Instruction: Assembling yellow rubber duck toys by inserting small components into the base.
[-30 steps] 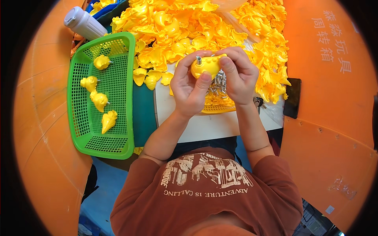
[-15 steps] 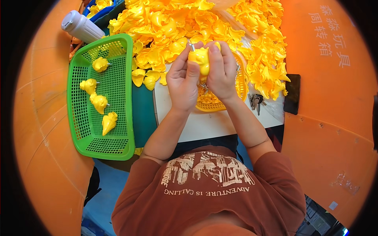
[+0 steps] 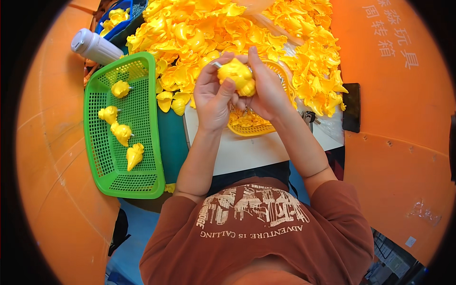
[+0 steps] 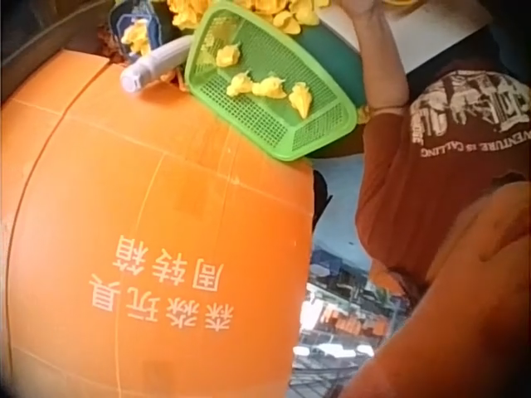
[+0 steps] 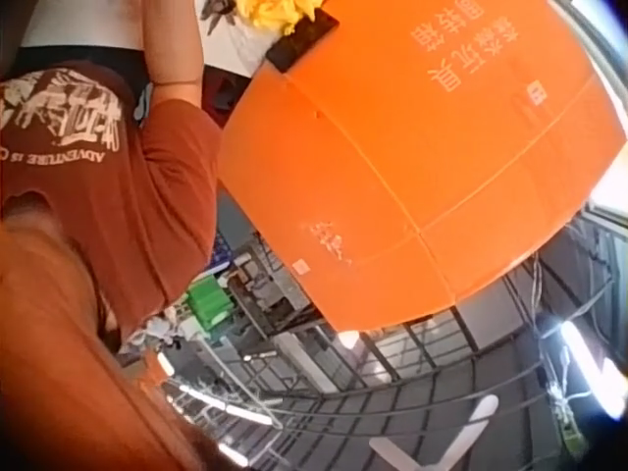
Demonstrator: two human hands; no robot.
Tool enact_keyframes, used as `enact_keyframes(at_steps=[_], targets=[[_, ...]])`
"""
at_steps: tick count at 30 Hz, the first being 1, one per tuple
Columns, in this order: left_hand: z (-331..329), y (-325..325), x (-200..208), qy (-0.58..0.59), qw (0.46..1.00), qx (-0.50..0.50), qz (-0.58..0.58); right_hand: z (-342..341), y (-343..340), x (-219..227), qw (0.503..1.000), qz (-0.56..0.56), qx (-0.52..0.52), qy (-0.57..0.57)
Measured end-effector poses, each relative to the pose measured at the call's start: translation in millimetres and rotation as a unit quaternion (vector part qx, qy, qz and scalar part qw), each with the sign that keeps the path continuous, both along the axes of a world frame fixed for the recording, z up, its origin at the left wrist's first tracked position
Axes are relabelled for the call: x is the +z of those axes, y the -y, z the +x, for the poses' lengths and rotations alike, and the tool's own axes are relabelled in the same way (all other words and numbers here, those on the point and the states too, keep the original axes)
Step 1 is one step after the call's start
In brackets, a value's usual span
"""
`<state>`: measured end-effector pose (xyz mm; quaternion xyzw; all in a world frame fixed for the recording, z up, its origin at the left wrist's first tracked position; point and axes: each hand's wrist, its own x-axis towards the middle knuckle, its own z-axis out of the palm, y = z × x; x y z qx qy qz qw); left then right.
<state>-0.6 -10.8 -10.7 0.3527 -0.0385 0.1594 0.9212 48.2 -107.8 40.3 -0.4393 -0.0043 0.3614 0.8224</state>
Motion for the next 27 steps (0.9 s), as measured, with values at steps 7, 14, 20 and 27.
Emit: enact_keyframes(at_steps=[7,14,20,27], targets=[[-1.4,16.4,17.7,-0.045,0.995,0.083,0.042,-4.3,-6.5,-26.4,0.878,-0.173,-0.208,0.395],[-21.5,-21.8,7.2,-0.095,0.972,0.213,-0.006,5.6,19.2,5.9,0.750,-0.349,0.013,0.561],[-35.7,-96.5,7.6,0.038,0.915,0.333,-0.226,104.8,109.9,-21.3,0.433,-0.688,0.029,0.582],[-2.2,-27.2,21.7,-0.134,0.970,0.202,-0.022,122.7,136.7,-17.1,0.388,-0.666,0.003,0.637]])
